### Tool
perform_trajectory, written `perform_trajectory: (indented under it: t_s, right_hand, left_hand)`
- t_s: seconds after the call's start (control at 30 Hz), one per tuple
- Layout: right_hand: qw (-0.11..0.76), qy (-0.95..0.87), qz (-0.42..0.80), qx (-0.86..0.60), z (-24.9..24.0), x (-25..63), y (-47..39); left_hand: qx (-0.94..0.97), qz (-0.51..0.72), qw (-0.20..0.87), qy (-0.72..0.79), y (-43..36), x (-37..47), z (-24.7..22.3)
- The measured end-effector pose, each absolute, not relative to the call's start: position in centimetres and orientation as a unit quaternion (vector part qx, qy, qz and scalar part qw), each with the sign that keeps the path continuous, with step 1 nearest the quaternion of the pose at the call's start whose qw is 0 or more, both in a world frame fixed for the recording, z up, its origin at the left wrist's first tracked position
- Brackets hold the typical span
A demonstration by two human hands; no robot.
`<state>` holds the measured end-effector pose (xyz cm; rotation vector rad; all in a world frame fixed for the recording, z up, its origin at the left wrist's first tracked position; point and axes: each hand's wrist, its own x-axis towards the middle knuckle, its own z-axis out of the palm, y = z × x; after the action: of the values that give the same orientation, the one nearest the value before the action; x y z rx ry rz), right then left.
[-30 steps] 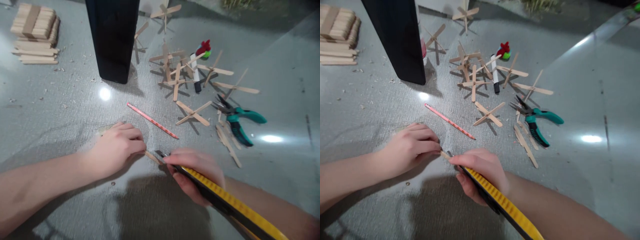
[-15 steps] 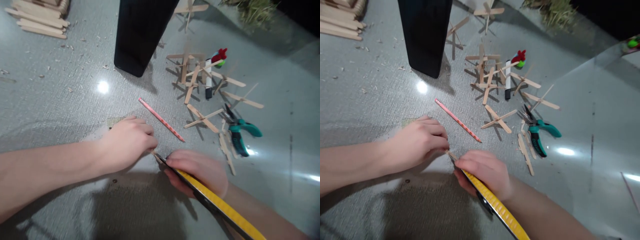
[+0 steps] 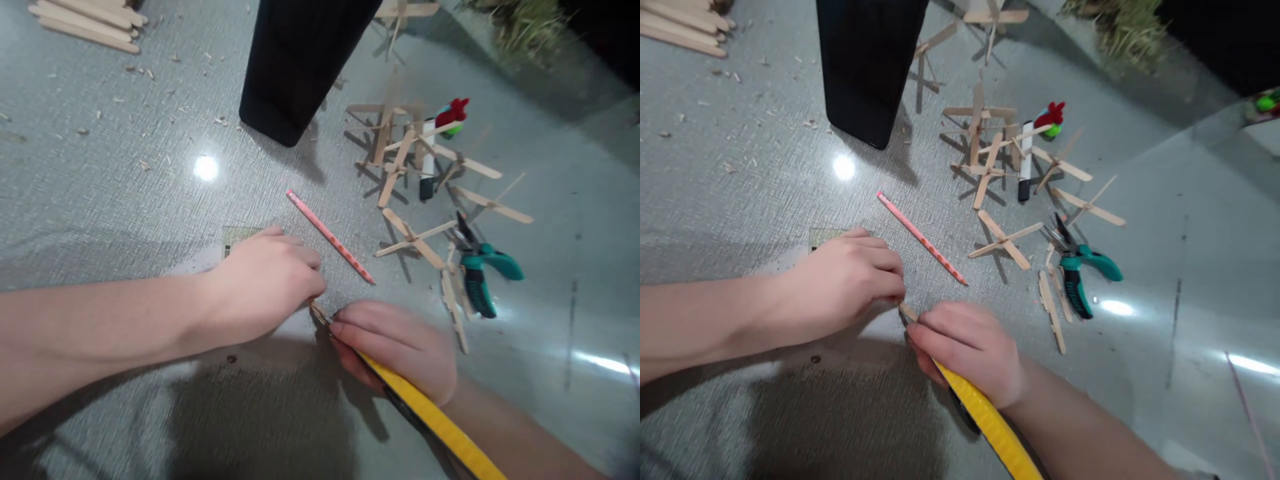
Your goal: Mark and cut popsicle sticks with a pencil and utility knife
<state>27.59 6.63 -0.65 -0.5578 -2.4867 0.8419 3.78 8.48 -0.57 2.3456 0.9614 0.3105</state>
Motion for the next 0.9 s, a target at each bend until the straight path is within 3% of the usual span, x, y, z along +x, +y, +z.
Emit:
perform_trajectory:
  t_s: [0.27,0.5,0.9]
  right_hand:
    - [0.209,-0.936,0.206,-0.194,-0.2,27.5,6.2]
    - [0.179,-0.963,0.14,-0.147,0.1,27.6,5.9]
    - [0.184,-0.965,0.125,-0.141,0.4,26.5,6.6]
  left_hand:
    - [0.879,0.097,0.305,0.353,9.0,4.2,-0.1]
    - [0.878,-0.001,0.309,0.365,9.5,5.0,0.8]
    - [0.898,0.079,0.299,0.314,9.5,4.3,-0.9]
